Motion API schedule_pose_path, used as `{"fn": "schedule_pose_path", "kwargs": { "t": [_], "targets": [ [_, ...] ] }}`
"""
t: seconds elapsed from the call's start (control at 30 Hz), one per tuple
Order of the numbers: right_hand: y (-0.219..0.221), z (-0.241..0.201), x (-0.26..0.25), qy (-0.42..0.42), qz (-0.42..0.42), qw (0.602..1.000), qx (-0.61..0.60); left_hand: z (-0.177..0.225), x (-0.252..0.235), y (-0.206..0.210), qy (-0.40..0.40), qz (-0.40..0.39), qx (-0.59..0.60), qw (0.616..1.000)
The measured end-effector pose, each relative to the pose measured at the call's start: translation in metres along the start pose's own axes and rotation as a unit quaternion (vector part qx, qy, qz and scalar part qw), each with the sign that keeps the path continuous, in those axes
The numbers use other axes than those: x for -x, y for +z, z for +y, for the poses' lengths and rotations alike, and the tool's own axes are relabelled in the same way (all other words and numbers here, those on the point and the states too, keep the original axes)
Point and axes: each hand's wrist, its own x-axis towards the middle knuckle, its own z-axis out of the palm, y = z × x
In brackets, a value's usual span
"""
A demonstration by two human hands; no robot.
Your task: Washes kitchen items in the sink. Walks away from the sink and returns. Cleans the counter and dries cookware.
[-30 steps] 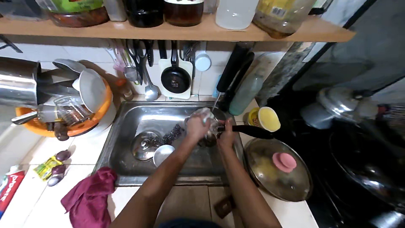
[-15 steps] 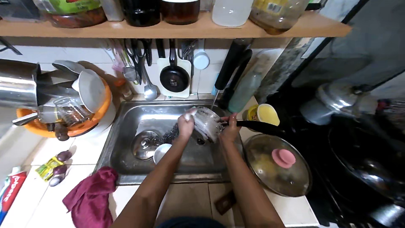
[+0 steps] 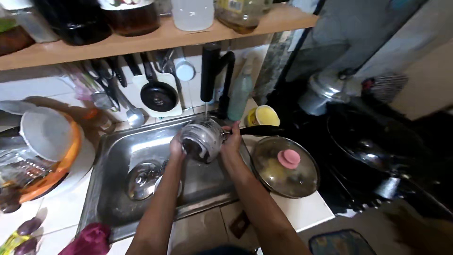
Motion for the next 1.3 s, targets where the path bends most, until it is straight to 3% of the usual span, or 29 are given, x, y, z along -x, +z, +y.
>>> {"fn": "schedule_pose_path", "kwargs": {
  "t": [0.07,0.13,0.27,0.37,0.47,0.5,0.57,0.63,0.7,0.87,0.93,1.03,1.17,1.23,1.3],
  "targets": [
    [0.006,-0.001,0.006,0.057,0.039,0.997,-0.036,-0.02,0.011,0.002,-0.038,0.037,0.125,0.991],
    [0.013,0.004,0.014,0.099,0.07,0.992,-0.039,-0.034,0.032,0.012,-0.028,0.105,0.136,0.985],
    [0.022,0.019,0.029,0.1,0.018,0.991,-0.082,-0.033,0.06,0.033,0.153,0.138,-0.118,0.971],
    [0.018,0.03,0.03,0.082,-0.005,0.993,-0.083,-0.043,0.063,0.037,0.321,0.083,-0.325,0.885],
    [0.009,0.031,0.023,0.08,-0.005,0.994,-0.069,-0.046,0.046,0.027,0.494,-0.016,-0.468,0.732],
    [0.005,0.032,0.019,0.07,-0.009,0.995,-0.066,-0.037,0.042,0.027,0.518,-0.062,-0.485,0.702],
    [0.001,0.03,0.015,0.055,-0.01,0.997,-0.055,-0.008,0.04,0.035,0.471,-0.14,-0.487,0.722],
    [-0.001,0.024,0.015,0.056,0.003,0.998,-0.039,0.017,0.032,0.041,0.364,-0.17,-0.424,0.811],
    [-0.003,0.019,0.015,0.065,0.015,0.997,-0.038,0.026,0.012,0.042,0.289,-0.163,-0.367,0.869],
    [-0.01,0.014,0.012,0.058,0.032,0.994,-0.092,0.01,-0.009,0.011,0.147,-0.073,-0.358,0.919],
    [-0.008,0.013,0.011,0.056,0.061,0.992,-0.094,-0.011,0.007,0.004,0.153,-0.045,-0.306,0.938],
    [-0.001,0.016,0.014,0.076,0.083,0.992,-0.049,-0.042,0.045,0.008,0.281,-0.028,-0.313,0.907],
    [-0.002,0.036,0.014,0.086,0.023,0.996,0.02,-0.053,0.062,0.024,0.439,-0.077,-0.481,0.755],
    [-0.008,0.039,0.013,0.042,-0.032,0.995,0.083,-0.03,0.062,0.032,0.411,-0.161,-0.548,0.71],
    [-0.01,0.041,0.011,-0.004,-0.051,0.988,0.145,0.003,0.06,0.042,0.326,-0.199,-0.588,0.713]
  ]
}}
